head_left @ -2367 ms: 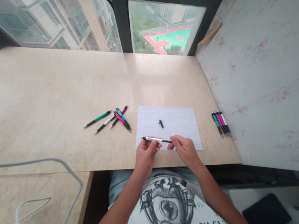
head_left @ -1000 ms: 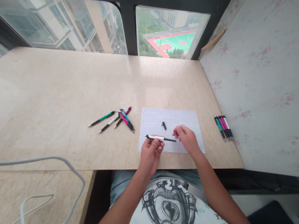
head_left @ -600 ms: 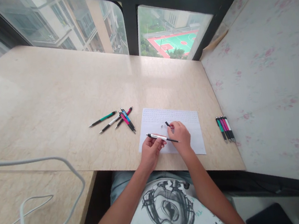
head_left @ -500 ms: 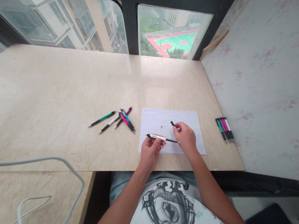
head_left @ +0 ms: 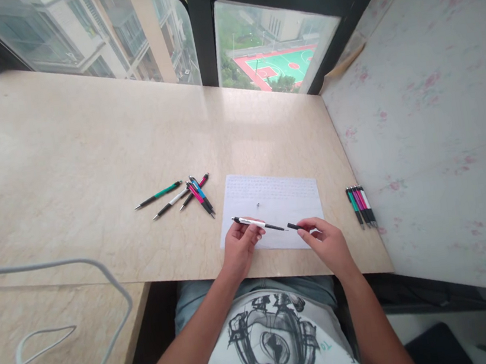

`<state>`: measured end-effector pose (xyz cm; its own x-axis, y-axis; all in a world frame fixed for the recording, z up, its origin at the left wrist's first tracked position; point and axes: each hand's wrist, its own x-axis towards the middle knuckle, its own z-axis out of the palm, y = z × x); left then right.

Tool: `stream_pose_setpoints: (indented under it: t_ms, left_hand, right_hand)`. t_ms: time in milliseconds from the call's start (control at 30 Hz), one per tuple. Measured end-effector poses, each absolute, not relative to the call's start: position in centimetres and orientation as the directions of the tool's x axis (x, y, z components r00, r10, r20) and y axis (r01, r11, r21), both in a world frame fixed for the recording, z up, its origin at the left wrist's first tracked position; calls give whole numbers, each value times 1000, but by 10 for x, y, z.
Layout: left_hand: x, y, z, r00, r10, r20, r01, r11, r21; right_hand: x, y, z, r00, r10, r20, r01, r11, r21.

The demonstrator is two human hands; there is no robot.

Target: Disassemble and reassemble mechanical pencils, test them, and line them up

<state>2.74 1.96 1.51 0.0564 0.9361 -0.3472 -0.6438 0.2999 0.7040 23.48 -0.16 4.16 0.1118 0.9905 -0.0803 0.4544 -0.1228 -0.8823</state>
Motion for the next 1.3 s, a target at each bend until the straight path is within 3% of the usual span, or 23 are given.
stream_pose_setpoints:
  t_ms: [600,800,900,1000,1300]
  left_hand:
    - [29,18,13,103,952,-289,-579,293,761]
    - [26,20,9,110,940,-324,-695,306,650]
    - [25,20,9,107,936,-336,-706,310,637]
    - [26,20,10,105,935,-338,-694,313,649]
    - [28,20,13,77,930,-359,-690,309,654]
  right_hand:
    - [198,4,55,-21,999,28,462,35,-886]
    - [198,16,49,-196,980,-22,410,62,-910]
    - [207,30,44,-254,964,-83,507,59,-860]
    - [201,50,40,-159,987,6,662,112,-742]
    - [158,80,37,-205,978,34,701,170,-693]
